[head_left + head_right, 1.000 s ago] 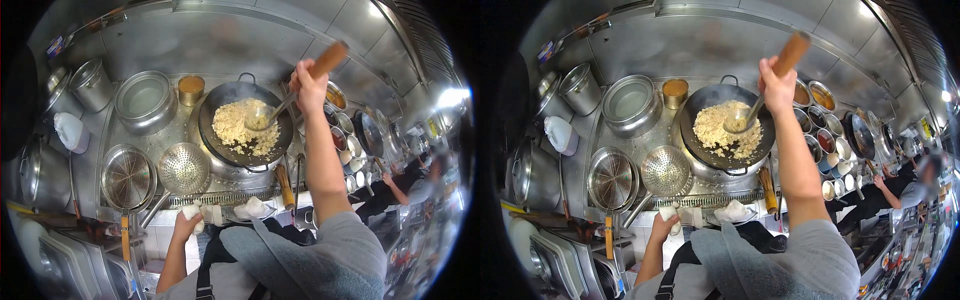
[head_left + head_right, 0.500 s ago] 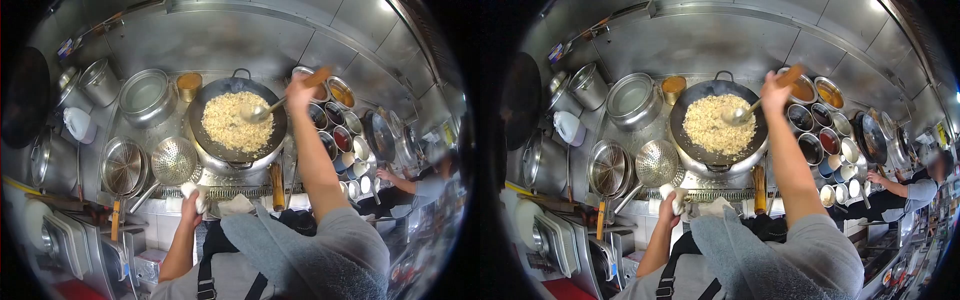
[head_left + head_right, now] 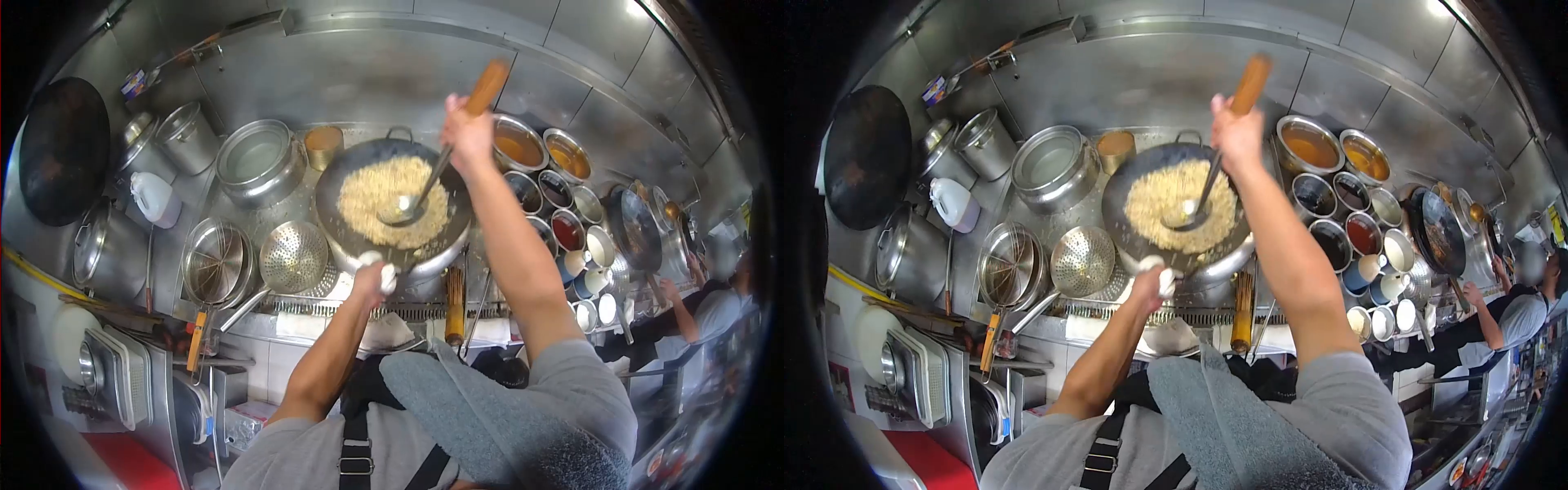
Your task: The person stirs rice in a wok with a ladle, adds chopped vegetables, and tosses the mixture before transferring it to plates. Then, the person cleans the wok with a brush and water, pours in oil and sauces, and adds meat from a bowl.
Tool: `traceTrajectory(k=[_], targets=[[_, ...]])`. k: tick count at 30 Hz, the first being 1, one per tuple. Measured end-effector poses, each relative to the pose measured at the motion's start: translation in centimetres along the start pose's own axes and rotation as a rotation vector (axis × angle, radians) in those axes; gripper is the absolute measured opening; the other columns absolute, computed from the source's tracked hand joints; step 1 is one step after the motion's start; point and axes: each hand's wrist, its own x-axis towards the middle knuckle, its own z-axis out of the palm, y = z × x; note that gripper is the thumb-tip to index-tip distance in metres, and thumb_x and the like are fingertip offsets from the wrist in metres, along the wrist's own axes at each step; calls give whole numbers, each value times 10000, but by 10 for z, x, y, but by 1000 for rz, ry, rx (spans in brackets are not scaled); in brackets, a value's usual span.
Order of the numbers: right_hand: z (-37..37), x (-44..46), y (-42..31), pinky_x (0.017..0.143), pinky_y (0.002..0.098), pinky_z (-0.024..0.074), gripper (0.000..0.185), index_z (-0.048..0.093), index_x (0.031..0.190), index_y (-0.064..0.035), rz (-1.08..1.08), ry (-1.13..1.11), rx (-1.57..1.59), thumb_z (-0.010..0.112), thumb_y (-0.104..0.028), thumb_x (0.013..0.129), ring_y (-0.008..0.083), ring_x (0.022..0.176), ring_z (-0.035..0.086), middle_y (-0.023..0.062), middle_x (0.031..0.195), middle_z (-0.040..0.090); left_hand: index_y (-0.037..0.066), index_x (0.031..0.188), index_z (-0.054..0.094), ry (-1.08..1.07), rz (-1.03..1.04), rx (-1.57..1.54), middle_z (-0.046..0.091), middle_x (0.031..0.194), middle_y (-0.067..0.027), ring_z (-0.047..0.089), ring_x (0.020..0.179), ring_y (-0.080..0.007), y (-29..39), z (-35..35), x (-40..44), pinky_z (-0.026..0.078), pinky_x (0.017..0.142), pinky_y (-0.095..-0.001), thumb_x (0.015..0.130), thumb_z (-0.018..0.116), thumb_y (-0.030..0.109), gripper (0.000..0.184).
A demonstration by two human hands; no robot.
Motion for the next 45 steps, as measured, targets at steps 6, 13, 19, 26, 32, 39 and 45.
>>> traceTrajectory(k=[6,13,19,26,32,39,45], targets=[[-13,7,-147,404,274,350,285,474,777,-96,-106,-236,140,681,-245,903,80,413,372,-37,540,406,38,979,551,-15,-15,-180,630,778,-99,616,594,-227,14,34,-128,496,451,-355,911,531,151,133],[15,3,41,359,283,312,244,432,816,-119,-43,76,61,650,-171,912,107,404,381,-37,548,402,53,1007,593,65,280,452,639,855,-103,639,752,-234,-67,-70,-16,518,613,-392,924,535,194,174],[14,20,-108,398,274,332,254,433,811,-126,22,-88,-9,656,-195,910,64,437,350,-70,555,355,34,1107,530,-5,-29,-126,627,911,-117,642,842,-248,-6,-25,-143,539,657,-384,946,528,217,244],[26,-15,45,371,287,344,232,452,876,-112,1,112,-97,679,-156,886,118,406,408,-22,545,411,4,1049,571,148,90,453,635,852,-108,639,725,-238,-3,-13,-78,515,581,-388,862,559,125,223],[30,24,-63,385,295,336,275,429,813,-122,-16,-29,-116,659,-235,911,96,415,367,-31,553,382,-1,1060,585,73,76,-58,648,845,-106,648,685,-238,-12,-27,-105,516,551,-373,915,534,137,206],[58,-33,-152,431,263,333,271,439,808,-113,-319,-114,-99,665,-220,913,79,431,350,-31,548,386,14,1086,570,-76,109,-29,634,810,-80,609,629,-192,4,-12,-21,486,518,-354,954,555,293,309],[-49,-55,107,533,319,483,182,449,896,-100,-270,-35,-93,626,-125,926,161,506,534,4,603,483,9,1148,574,-275,-188,263,657,988,-83,643,831,-185,8,-44,-112,521,731,-348,965,578,350,387]])
